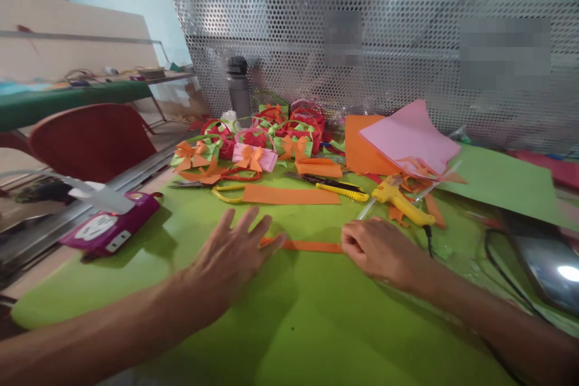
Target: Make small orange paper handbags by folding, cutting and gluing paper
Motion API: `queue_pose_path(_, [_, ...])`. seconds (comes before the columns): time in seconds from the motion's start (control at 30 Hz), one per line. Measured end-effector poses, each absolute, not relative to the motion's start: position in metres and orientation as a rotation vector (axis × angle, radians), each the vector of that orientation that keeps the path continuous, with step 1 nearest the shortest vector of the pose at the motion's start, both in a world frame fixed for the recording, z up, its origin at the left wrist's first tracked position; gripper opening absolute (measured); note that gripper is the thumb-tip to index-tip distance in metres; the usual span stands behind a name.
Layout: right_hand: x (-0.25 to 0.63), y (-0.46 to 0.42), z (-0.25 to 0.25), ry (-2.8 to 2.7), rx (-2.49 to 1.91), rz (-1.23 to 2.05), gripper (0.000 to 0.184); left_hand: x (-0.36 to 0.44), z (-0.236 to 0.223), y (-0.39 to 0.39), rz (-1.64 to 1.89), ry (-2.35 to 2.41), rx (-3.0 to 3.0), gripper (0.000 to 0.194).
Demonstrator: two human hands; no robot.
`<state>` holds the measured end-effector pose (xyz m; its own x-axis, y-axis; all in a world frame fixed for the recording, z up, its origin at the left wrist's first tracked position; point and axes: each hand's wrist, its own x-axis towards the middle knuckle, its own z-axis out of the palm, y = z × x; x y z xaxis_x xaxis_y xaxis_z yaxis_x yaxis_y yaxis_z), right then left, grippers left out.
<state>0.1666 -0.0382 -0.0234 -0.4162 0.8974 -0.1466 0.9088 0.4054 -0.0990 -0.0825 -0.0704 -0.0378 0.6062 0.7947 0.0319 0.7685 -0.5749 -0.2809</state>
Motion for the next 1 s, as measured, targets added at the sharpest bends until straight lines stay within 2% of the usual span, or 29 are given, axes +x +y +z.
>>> queue_pose_path(0.37, [0.167, -0.039, -0.027, 2.584, 1.707, -0.241, 0.019, -0.110, -0.033, -0.078, 0.000, -1.450, -2.324, 0.046])
queue_pose_path(0.5, [0.165, -0.041, -0.024, 2.580, 1.732, -0.229, 0.020, -0.085, -0.028, -0.084, -0.297, -1.403, -2.386, 0.048])
queue_pose_path(0.57, [0.163, -0.044, -0.023, 2.573, 1.752, -0.220, 0.020, -0.062, -0.031, -0.086, -0.302, -1.286, -2.570, 0.046])
queue_pose_path(0.73, [0.160, -0.048, -0.021, 2.556, 1.812, -0.221, 0.021, -0.026, -0.046, -0.080, -0.164, -1.228, -2.948, 0.082])
queue_pose_path(0.9, [0.170, -0.043, -0.020, 2.587, 1.778, -0.323, 0.022, -0.036, -0.054, -0.072, -0.080, -1.169, -3.091, 0.086])
queue_pose_path(1.0, [0.182, -0.040, -0.020, 2.599, 1.760, -0.359, 0.023, -0.041, -0.059, -0.072, -0.144, -1.106, -3.053, 0.088])
